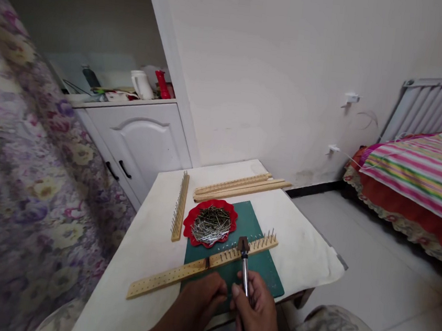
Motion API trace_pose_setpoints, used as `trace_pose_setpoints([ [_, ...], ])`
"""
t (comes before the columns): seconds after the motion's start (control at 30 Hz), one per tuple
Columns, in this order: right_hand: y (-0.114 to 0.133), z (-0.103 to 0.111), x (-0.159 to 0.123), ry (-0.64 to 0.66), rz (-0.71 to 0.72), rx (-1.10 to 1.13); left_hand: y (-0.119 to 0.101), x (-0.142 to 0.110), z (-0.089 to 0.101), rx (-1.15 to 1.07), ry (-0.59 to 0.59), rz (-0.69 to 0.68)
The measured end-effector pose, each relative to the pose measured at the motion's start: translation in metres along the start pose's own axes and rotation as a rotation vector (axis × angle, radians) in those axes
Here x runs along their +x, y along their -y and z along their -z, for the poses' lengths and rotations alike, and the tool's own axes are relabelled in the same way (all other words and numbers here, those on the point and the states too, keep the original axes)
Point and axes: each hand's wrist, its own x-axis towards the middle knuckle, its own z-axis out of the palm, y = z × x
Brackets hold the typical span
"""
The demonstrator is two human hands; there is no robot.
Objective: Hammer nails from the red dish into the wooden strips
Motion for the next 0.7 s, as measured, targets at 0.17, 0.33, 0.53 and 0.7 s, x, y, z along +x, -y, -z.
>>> trace_pose_setpoints([
  [0.17, -0.002, -0.001, -0.001, -0.011, 0.011, 0.047, 0.000, -0.007, -0.014, -0.329, -0.083, 0.020],
  [0.33, -0.001, 0.000, 0.000, -0.015, 0.023, 0.123, 0.008, -0.005, -0.040, -1.101, -0.149, 0.224],
  [0.53, -0.001, -0.003, -0.001, 0.021, 0.015, 0.170, 0.004, -0.004, -0.068, -1.628, -0.307, 0.324],
  [0.7, -0.003, -0.006, -0.004, 0.017, 0.036, 0.159, 0.000, -0.002, -0.083, -1.704, -0.359, 0.324],
])
